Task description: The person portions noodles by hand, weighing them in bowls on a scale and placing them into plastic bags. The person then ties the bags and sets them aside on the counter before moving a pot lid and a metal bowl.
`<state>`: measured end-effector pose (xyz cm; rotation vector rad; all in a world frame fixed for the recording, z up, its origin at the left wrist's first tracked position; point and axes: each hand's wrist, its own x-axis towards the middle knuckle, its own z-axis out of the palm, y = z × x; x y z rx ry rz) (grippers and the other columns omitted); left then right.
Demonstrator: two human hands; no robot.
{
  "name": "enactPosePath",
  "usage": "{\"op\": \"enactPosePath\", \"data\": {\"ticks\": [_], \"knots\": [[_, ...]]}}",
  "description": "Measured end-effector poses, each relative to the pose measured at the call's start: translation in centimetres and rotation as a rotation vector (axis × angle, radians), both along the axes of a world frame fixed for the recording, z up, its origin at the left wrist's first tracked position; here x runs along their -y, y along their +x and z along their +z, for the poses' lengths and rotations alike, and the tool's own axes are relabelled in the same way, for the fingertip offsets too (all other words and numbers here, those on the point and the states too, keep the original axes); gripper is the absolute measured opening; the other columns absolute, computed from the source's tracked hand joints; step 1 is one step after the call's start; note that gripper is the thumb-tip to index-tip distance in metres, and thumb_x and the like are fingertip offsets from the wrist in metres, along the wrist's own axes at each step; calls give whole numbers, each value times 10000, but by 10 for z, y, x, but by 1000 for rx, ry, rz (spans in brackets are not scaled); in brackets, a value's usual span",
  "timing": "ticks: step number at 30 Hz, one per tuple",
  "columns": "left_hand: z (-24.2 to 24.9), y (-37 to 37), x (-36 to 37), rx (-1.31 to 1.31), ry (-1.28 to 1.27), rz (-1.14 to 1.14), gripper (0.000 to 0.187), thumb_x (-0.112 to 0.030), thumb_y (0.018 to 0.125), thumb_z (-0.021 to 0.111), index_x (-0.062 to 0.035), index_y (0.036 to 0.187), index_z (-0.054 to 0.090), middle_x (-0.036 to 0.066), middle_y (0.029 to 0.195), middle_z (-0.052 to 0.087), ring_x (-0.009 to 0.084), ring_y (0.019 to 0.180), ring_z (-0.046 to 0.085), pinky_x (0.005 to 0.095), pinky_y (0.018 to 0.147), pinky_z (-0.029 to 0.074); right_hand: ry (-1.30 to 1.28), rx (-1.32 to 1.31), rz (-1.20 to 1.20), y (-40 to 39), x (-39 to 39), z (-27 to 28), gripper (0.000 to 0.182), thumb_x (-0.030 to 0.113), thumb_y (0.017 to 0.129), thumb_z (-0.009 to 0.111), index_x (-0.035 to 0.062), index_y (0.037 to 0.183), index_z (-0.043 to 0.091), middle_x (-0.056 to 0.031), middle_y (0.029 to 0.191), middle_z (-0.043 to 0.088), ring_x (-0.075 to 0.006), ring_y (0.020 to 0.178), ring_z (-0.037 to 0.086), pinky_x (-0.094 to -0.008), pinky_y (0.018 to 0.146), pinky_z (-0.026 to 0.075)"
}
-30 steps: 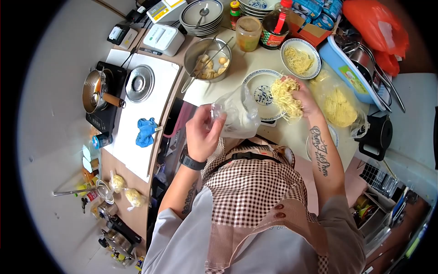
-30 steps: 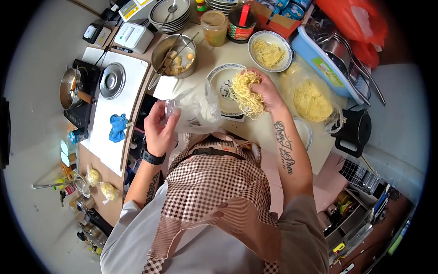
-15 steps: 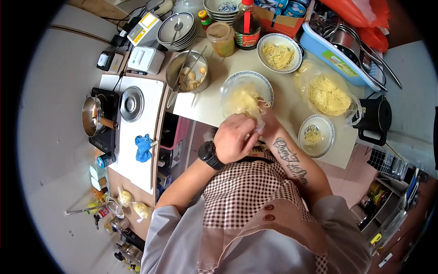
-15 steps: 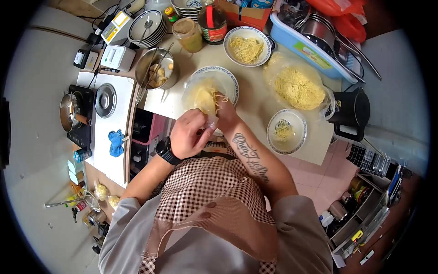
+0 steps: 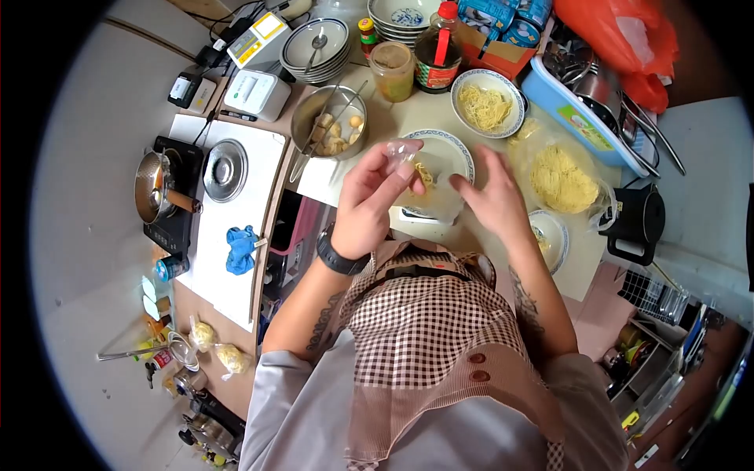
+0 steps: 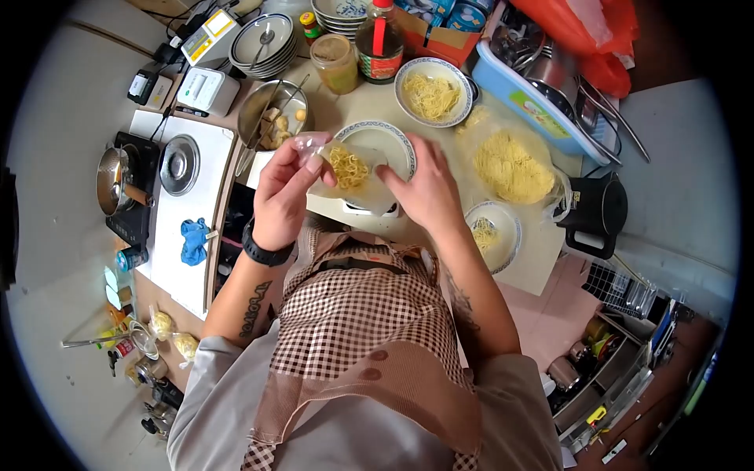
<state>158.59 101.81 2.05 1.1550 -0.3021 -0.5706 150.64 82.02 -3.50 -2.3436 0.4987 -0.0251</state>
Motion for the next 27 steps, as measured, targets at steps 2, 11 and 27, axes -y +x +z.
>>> {"op": "enactPosePath", "data": {"ticks": [2,11,27], "knots": [[11,-3,-8,-18,-26,19,323,-61,985,529,25,1296,534,49,926,609,125,840,579,264,851,431,79,-359,106,16,-1,2,430,320,854,670,36,1175,633,-182,1004,691,-359,878,681,-398,822,532],[21,-22,-97,-54,-31,290,395,-85,970,563,-2,1347,480,39,862,596,120,788,588,237,672,468,343,9,299,32,-31,18,200,139,865,678,27,1026,639,-103,804,685,-185,641,653,-309,636,528],[-22,-77,-213,-209,35,617,320,-93,961,594,-10,1265,542,25,865,587,111,776,574,254,687,472,-772,357,1155,243,-179,-100,128,157,851,536,92,897,635,-111,955,582,-299,1006,558,-465,892,426]]}}
